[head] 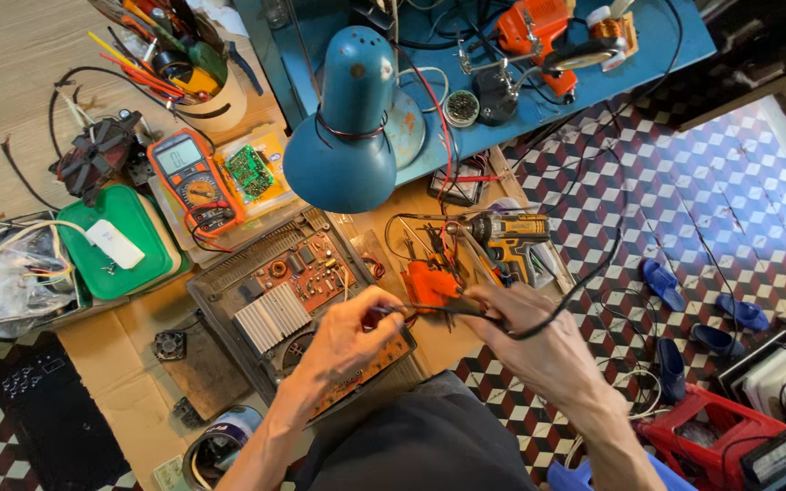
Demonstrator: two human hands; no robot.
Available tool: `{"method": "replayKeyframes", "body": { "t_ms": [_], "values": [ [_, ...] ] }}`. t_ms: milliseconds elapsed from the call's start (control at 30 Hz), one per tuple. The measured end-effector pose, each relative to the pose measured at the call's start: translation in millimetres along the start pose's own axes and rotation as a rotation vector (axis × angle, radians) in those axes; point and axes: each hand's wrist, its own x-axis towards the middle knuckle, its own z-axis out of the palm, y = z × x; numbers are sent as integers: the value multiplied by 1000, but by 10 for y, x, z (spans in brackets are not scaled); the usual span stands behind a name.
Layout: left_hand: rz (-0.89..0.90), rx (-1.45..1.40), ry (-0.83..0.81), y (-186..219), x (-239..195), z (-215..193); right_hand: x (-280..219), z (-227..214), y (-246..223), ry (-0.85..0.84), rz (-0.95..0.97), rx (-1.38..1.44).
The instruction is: The person works on an open electronic device on a cluttered workbench, using multimeter probes to test points on the circuit board and a cordless drill to remove or tighten screws. They also plug in a power cord and adjust a blue desk lamp for better lighting.
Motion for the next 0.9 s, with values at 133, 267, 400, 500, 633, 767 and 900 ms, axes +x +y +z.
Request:
{"method": "replayKeyframes", "body": {
  "t_ms": [133,267,400,500,633,767,900],
  "values": [
    [48,-88,-280,253,-130,387,-304,-249,358,249,-227,12],
    [163,137,-321,421,-163,655,-201,43,633,273,-132,100],
    [218,119,-289,537,-384,686,-134,557,647,224,-51,378],
    [121,158,-384,517,-644,603,-204,736,595,249,-342,564],
    [-110,-398,-307,284,-672,669,-136,683,564,117,-363,861],
    [-436,-647,-41,-163,-213,1007,-54,687,684,0,-555,828],
    [-415,-1338,-95,-585,492,1370,-224,717,937,-155,-553,670]
  ]
}}
